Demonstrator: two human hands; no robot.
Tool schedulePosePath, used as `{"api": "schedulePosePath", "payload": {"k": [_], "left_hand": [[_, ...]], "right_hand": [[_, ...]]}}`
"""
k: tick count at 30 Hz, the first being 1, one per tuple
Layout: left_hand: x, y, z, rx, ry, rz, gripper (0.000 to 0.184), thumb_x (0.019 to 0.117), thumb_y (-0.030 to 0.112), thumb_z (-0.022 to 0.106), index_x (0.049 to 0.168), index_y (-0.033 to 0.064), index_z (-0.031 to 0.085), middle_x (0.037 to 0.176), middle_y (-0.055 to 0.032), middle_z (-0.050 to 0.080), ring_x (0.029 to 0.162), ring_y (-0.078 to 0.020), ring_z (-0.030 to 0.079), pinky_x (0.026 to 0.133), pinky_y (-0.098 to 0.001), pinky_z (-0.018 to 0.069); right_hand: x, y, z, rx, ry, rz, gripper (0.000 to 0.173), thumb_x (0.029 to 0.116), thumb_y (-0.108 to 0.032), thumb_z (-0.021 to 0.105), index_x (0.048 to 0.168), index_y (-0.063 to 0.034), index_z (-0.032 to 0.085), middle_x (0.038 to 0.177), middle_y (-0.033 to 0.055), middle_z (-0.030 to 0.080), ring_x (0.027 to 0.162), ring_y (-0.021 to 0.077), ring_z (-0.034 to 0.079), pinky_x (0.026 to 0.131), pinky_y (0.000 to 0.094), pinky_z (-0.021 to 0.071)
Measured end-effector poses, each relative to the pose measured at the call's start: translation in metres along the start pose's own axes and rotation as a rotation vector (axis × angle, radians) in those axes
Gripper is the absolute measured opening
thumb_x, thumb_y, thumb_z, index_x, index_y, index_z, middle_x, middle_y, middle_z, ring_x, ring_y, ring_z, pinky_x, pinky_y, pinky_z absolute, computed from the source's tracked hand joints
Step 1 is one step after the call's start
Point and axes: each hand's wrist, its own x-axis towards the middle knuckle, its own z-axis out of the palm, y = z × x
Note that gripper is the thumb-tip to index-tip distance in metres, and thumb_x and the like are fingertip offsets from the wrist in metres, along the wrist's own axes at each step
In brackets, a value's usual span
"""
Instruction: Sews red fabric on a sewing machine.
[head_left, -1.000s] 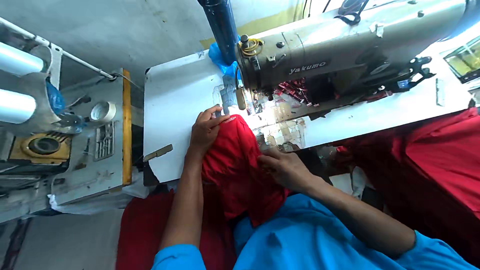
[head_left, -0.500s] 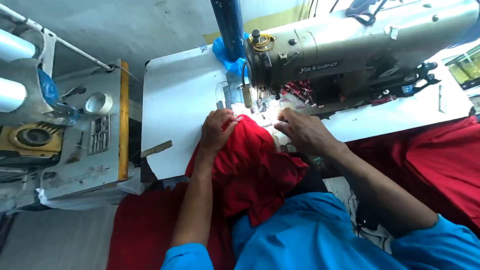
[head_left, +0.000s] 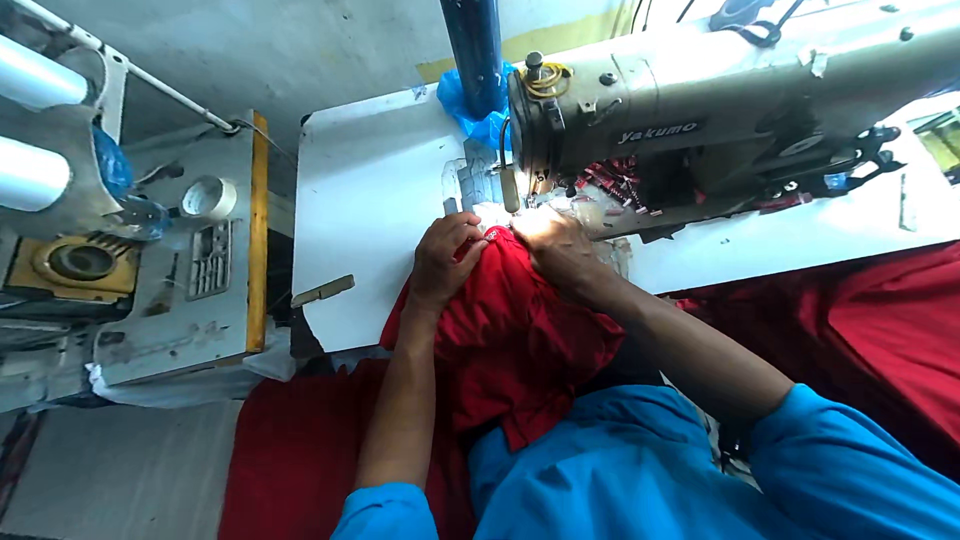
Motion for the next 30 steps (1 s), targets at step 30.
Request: {"api": "schedulePosePath", "payload": {"k": [30], "left_hand": [[0.058, 0.014, 0.025, 0.074, -0.036, -0.277, 0.024, 0.0963, 0.033, 0.069, 0.109, 0.0144, 0.076, 0.132, -0.0054, 0.065, 0.111, -0.0189, 0.065, 0.094, -0.0396, 0.0565]], "right_hand": [[-0.057, 0.022, -0.017, 0.071, 0.135, 0.248, 0.04, 0.0994, -0.046, 0.063, 0.118, -0.0126, 0.072, 0.098, 0.0083, 0.066, 0.082, 0.0251, 0.067, 0.063, 0.0454, 0.055]]}}
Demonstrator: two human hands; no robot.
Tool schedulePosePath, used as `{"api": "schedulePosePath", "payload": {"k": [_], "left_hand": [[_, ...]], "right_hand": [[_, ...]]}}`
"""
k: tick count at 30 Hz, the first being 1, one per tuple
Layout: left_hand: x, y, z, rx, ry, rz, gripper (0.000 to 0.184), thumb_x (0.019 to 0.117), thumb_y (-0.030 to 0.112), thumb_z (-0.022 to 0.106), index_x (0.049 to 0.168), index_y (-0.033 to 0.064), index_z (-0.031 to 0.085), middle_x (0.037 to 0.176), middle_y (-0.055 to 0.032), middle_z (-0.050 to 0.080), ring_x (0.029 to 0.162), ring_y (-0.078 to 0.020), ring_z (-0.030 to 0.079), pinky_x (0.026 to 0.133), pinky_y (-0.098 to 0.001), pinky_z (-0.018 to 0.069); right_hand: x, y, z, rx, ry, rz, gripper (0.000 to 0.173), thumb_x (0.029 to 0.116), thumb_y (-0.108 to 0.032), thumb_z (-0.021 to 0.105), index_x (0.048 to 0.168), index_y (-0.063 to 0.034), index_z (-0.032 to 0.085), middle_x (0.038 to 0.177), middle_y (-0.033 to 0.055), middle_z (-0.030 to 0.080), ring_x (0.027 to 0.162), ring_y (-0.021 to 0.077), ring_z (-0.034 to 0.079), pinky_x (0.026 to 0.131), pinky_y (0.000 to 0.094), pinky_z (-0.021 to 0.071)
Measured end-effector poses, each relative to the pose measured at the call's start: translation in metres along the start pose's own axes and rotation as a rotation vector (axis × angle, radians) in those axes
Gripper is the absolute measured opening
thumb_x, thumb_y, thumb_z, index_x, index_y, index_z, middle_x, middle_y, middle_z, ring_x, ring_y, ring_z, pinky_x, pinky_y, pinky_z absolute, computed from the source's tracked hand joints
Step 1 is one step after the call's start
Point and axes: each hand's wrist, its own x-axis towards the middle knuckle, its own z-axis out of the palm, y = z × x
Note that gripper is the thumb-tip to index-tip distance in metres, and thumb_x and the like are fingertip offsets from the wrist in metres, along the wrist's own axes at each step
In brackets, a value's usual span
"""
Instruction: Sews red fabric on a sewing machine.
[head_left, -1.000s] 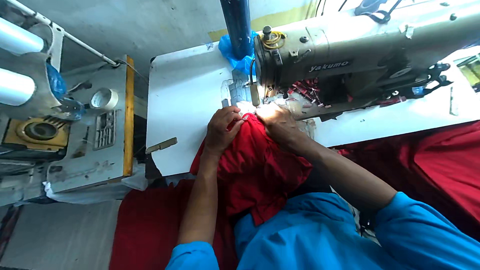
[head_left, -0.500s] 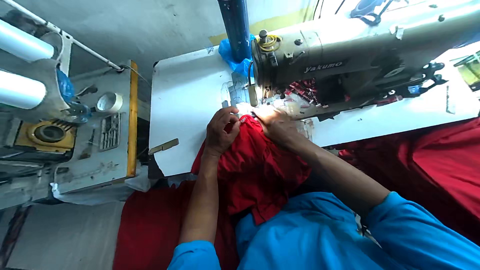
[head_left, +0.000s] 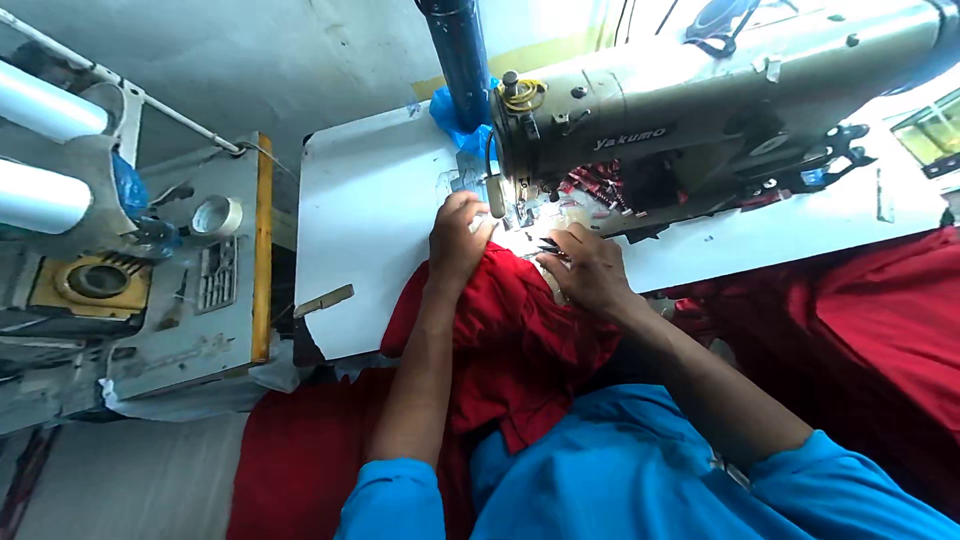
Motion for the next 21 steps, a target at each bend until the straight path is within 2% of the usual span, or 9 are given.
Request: {"api": "schedulePosePath", "payload": {"k": [2, 4, 6, 9, 11, 14, 16, 19, 21], "left_hand": [[0.013, 0.008, 0.021, 0.008, -0.002, -0.01, 0.027, 0.0925, 0.035, 0.072, 0.106, 0.0127, 0.077, 0.133, -0.0063, 0.065, 0.123, -0.0228, 0.061, 0.105, -0.0435, 0.0509], [0.019, 0.009, 0.04, 0.047, 0.023, -0.032, 0.03, 0.0926, 0.039, 0.071, 0.1, 0.0107, 0.076, 0.131, -0.0072, 0.065, 0.122, -0.0239, 0.06, 0.105, -0.044, 0.0495], [0.019, 0.007, 0.051, 0.031, 0.069, -0.025, 0.029, 0.094, 0.038, 0.069, 0.096, 0.0101, 0.075, 0.121, -0.0073, 0.066, 0.117, -0.0228, 0.061, 0.103, -0.0433, 0.0504], [0.004, 0.012, 0.046, -0.019, 0.056, 0.022, 0.019, 0.0944, 0.029, 0.066, 0.096, 0.0109, 0.072, 0.12, -0.0085, 0.065, 0.117, -0.0228, 0.06, 0.102, -0.0431, 0.0496], [-0.014, 0.019, 0.033, -0.065, 0.011, 0.076, 0.012, 0.094, 0.019, 0.064, 0.098, 0.0091, 0.07, 0.128, -0.0113, 0.061, 0.123, -0.0261, 0.056, 0.103, -0.0467, 0.0477], [-0.027, 0.024, 0.024, -0.08, 0.015, 0.177, 0.006, 0.0923, 0.011, 0.064, 0.094, 0.0082, 0.07, 0.13, -0.0104, 0.062, 0.124, -0.0245, 0.057, 0.103, -0.0441, 0.0494], [-0.028, 0.021, 0.025, -0.1, -0.005, 0.209, 0.006, 0.0915, 0.01, 0.065, 0.092, 0.0077, 0.071, 0.13, -0.0097, 0.063, 0.124, -0.0232, 0.058, 0.104, -0.0422, 0.05], [-0.025, 0.02, 0.025, -0.139, -0.054, 0.235, 0.007, 0.0928, 0.009, 0.064, 0.091, 0.0072, 0.071, 0.125, -0.0087, 0.065, 0.12, -0.0213, 0.061, 0.103, -0.0408, 0.0514], [-0.017, 0.017, 0.03, -0.166, -0.059, 0.229, 0.01, 0.0947, 0.01, 0.063, 0.094, 0.007, 0.072, 0.121, -0.0067, 0.068, 0.117, -0.0188, 0.063, 0.102, -0.0393, 0.0519]], "right_hand": [[0.001, 0.001, 0.001, -0.008, -0.012, -0.009, 0.037, 0.1, -0.043, 0.062, 0.119, -0.0127, 0.073, 0.097, 0.0084, 0.065, 0.083, 0.0251, 0.067, 0.065, 0.0454, 0.0551], [0.001, 0.003, 0.0, 0.005, -0.016, -0.012, 0.035, 0.1, -0.041, 0.063, 0.117, -0.0122, 0.073, 0.098, 0.0082, 0.066, 0.084, 0.0252, 0.068, 0.066, 0.046, 0.0561], [0.0, 0.005, 0.0, 0.025, -0.013, -0.015, 0.032, 0.0997, -0.039, 0.064, 0.116, -0.013, 0.074, 0.097, 0.0073, 0.067, 0.085, 0.0245, 0.068, 0.067, 0.0455, 0.0558], [-0.001, 0.008, 0.002, 0.043, -0.016, -0.021, 0.029, 0.0998, -0.036, 0.063, 0.115, -0.014, 0.074, 0.098, 0.0066, 0.067, 0.086, 0.0237, 0.068, 0.068, 0.0449, 0.0562], [0.0, 0.009, 0.001, 0.047, -0.023, -0.023, 0.029, 0.0999, -0.036, 0.063, 0.114, -0.0136, 0.074, 0.098, 0.0068, 0.067, 0.085, 0.0241, 0.068, 0.067, 0.0451, 0.056], [0.002, 0.007, 0.001, 0.058, -0.029, 0.0, 0.027, 0.0993, -0.034, 0.064, 0.113, -0.0136, 0.074, 0.097, 0.0065, 0.067, 0.084, 0.024, 0.068, 0.066, 0.0452, 0.0557], [0.005, 0.005, 0.0, 0.073, -0.04, 0.037, 0.027, 0.0983, -0.032, 0.066, 0.118, -0.0148, 0.073, 0.1, 0.0068, 0.07, 0.086, 0.0251, 0.07, 0.067, 0.0474, 0.0564], [0.01, 0.004, 0.0, 0.087, -0.059, 0.057, 0.038, 0.0933, -0.025, 0.069, 0.131, -0.0179, 0.069, 0.108, 0.0072, 0.074, 0.089, 0.0274, 0.072, 0.07, 0.0529, 0.0572], [0.012, 0.004, 0.001, 0.148, 0.006, 0.043, 0.039, 0.0916, -0.02, 0.071, 0.131, -0.0178, 0.069, 0.107, 0.0065, 0.076, 0.088, 0.0265, 0.073, 0.07, 0.0527, 0.0579]]}}
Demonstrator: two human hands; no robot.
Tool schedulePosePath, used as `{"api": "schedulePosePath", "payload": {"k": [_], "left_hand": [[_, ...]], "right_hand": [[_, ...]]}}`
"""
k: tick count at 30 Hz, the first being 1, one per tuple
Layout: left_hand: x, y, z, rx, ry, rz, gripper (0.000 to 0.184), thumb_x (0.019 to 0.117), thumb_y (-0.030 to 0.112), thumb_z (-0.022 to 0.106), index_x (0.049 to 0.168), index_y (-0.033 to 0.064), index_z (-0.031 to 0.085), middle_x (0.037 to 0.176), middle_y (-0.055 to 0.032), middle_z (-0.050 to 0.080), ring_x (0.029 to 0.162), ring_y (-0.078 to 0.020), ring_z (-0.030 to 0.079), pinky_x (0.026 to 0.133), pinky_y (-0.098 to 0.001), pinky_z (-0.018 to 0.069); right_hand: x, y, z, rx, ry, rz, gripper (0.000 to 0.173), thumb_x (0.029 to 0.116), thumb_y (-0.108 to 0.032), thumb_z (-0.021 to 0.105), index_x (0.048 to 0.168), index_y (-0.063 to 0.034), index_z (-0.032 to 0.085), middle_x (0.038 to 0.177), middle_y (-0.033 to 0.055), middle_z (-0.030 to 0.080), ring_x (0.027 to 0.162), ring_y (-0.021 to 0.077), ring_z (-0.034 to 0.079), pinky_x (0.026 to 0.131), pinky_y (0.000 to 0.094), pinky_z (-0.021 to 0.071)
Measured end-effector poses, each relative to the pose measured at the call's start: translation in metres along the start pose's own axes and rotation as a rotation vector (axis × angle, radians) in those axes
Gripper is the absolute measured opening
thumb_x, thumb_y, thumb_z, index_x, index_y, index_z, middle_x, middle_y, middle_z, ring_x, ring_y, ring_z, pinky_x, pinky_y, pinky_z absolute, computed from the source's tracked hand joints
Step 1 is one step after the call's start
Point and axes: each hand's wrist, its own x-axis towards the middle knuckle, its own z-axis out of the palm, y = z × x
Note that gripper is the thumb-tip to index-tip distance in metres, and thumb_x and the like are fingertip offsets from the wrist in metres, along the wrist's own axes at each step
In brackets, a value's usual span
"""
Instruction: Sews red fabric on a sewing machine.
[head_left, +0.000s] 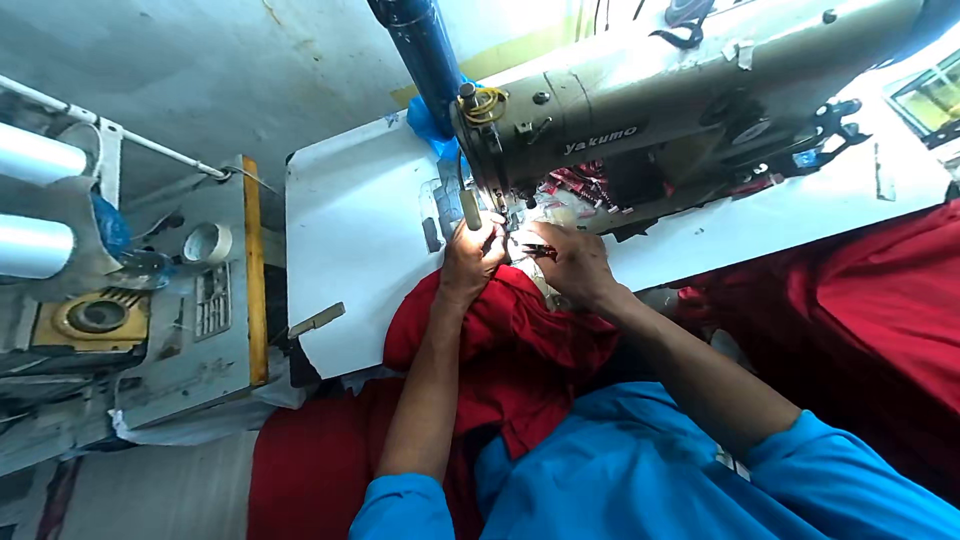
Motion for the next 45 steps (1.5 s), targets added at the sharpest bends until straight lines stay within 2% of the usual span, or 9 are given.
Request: {"api": "schedulePosePath", "payload": {"k": [4, 12, 18, 21, 24, 27, 37, 41, 45], "left_hand": [[0.001, -0.002, 0.001, -0.036, -0.003, 0.033, 0.011, 0.0936, 0.009, 0.065, 0.099, 0.0057, 0.074, 0.121, -0.0072, 0.07, 0.117, -0.0186, 0.065, 0.103, -0.039, 0.0518], [-0.014, 0.015, -0.011, 0.001, 0.034, 0.042, 0.009, 0.0961, 0.011, 0.068, 0.101, 0.0058, 0.073, 0.107, -0.0092, 0.07, 0.103, -0.0201, 0.067, 0.091, -0.0389, 0.0564], [-0.004, 0.007, -0.006, 0.014, -0.014, -0.031, 0.011, 0.0982, 0.017, 0.064, 0.1, 0.009, 0.071, 0.099, -0.0078, 0.068, 0.095, -0.0191, 0.066, 0.084, -0.0402, 0.0557], [-0.005, 0.006, -0.005, 0.002, -0.023, -0.033, 0.011, 0.0968, 0.015, 0.065, 0.1, 0.0088, 0.073, 0.1, -0.0071, 0.069, 0.096, -0.0182, 0.067, 0.086, -0.0396, 0.0564], [-0.003, 0.003, -0.006, -0.023, -0.057, -0.057, 0.011, 0.0959, 0.011, 0.062, 0.097, 0.0112, 0.073, 0.107, -0.0015, 0.072, 0.105, -0.014, 0.067, 0.092, -0.0374, 0.0554], [0.003, -0.009, 0.0, -0.071, -0.059, -0.05, 0.014, 0.0982, 0.015, 0.059, 0.097, 0.0139, 0.073, 0.108, 0.0032, 0.074, 0.108, -0.0105, 0.067, 0.095, -0.0354, 0.0546], [0.021, -0.023, -0.006, 0.032, 0.043, -0.183, 0.008, 0.0908, 0.02, 0.066, 0.094, 0.0139, 0.071, 0.09, 0.0005, 0.071, 0.085, -0.0123, 0.067, 0.077, -0.0373, 0.0571], [0.042, -0.027, -0.014, 0.216, 0.048, -0.288, 0.023, 0.0891, 0.024, 0.071, 0.106, 0.0084, 0.071, 0.123, -0.0065, 0.067, 0.103, -0.0218, 0.067, 0.084, -0.0463, 0.0569], [0.054, -0.02, -0.006, 0.284, 0.048, -0.368, 0.027, 0.0868, 0.029, 0.075, 0.101, 0.0059, 0.07, 0.132, -0.0097, 0.062, 0.106, -0.0263, 0.066, 0.084, -0.0512, 0.0553]], "right_hand": [[0.002, -0.008, 0.001, 0.158, 0.135, -0.096, 0.044, 0.092, -0.015, 0.073, 0.135, -0.0137, 0.068, 0.097, 0.0069, 0.076, 0.076, 0.0212, 0.072, 0.066, 0.0451, 0.0596], [0.01, -0.041, 0.01, 0.536, 0.049, -0.113, 0.076, 0.0958, -0.012, 0.071, 0.162, -0.0113, 0.033, 0.089, 0.0056, 0.068, 0.07, 0.014, 0.065, 0.063, 0.0345, 0.0601], [0.011, -0.051, 0.0, 0.887, -0.131, 0.039, 0.059, 0.0971, -0.013, 0.071, 0.15, -0.0138, 0.046, 0.078, 0.0059, 0.064, 0.058, 0.0153, 0.058, 0.051, 0.0305, 0.0534], [0.007, -0.034, -0.001, 0.576, -0.17, 0.034, 0.052, 0.0983, -0.022, 0.072, 0.146, -0.017, 0.051, 0.079, 0.0021, 0.065, 0.064, 0.0142, 0.063, 0.058, 0.0346, 0.0573], [-0.003, -0.013, 0.001, 0.115, -0.068, 0.045, 0.044, 0.0975, -0.024, 0.068, 0.141, -0.017, 0.062, 0.101, 0.0077, 0.075, 0.083, 0.025, 0.073, 0.072, 0.0513, 0.06], [0.0, -0.006, 0.0, -0.131, -0.045, -0.02, 0.038, 0.0975, -0.018, 0.063, 0.135, -0.0144, 0.067, 0.109, 0.0114, 0.073, 0.084, 0.0298, 0.072, 0.067, 0.0522, 0.0585], [0.014, 0.003, 0.012, -0.181, -0.127, -0.111, 0.036, 0.093, -0.02, 0.058, 0.125, -0.0216, 0.073, 0.105, 0.0063, 0.07, 0.088, 0.0254, 0.068, 0.068, 0.0496, 0.0546], [0.008, 0.006, 0.007, -0.043, -0.045, -0.121, 0.027, 0.092, -0.018, 0.063, 0.116, -0.0182, 0.077, 0.092, 0.004, 0.068, 0.078, 0.021, 0.067, 0.063, 0.0451, 0.0538], [-0.025, -0.006, -0.016, 0.123, -0.027, -0.099, 0.019, 0.0959, -0.022, 0.069, 0.112, -0.0149, 0.077, 0.092, 0.0027, 0.067, 0.073, 0.0142, 0.065, 0.061, 0.0375, 0.0573]]}}
